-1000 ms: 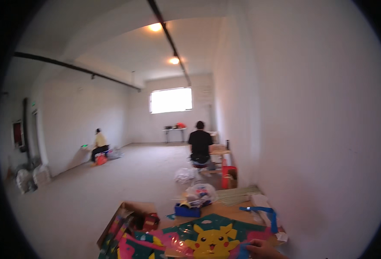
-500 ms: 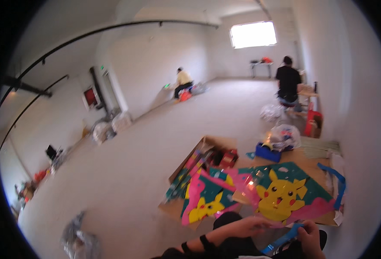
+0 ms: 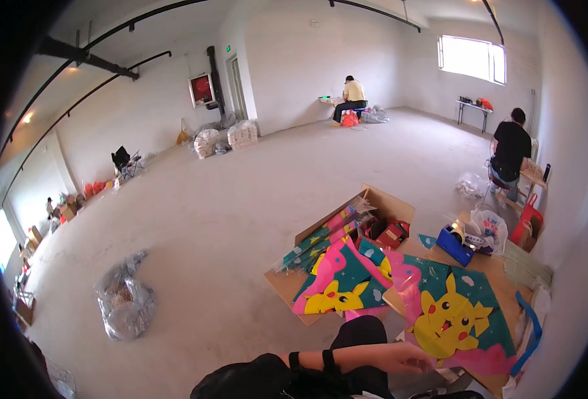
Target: The recorder is assembling and taping plastic Pikachu-themed kites at a workbench.
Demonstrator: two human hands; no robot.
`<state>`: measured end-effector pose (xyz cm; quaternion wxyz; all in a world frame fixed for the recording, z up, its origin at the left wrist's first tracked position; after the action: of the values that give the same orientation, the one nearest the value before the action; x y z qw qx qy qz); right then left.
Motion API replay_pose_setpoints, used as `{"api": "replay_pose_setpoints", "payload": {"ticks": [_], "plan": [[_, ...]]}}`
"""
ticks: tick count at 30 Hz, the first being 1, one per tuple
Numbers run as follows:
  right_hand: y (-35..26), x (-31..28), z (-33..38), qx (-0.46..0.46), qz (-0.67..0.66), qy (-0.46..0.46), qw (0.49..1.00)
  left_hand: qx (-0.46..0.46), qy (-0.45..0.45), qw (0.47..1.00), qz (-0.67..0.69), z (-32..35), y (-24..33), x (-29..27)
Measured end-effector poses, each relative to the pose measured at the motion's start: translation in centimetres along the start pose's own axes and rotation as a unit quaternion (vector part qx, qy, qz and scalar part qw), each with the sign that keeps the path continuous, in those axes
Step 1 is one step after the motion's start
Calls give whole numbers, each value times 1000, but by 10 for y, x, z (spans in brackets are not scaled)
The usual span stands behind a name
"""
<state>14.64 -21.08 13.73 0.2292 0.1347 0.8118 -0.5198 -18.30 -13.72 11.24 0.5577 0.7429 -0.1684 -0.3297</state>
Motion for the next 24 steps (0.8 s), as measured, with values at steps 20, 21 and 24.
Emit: {"api": "replay_pose_setpoints", "payload": {"ticks": [20,21,24], "plan": [[31,45,-76,7,-329,-2,944,-336,284,808,392,2,-180,-3],[33,46,-81,24,-316,-34,948,-354,300,783,415,0,-195,2],[60,67,-72,163,-372,-30,913,-433,275,753,413,-15,-235,21]]}}
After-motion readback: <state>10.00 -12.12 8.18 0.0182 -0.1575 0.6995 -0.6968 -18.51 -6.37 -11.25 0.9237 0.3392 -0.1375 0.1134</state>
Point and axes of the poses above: each hand's wrist, its own z-axis away from the middle knuckle, its own x-axis out of the palm, y = z × x, the point moved 3 cm from there along -z, towards the middle knuckle, and after that the axes turned 3 degrees about -z, right-handed, at the moved point
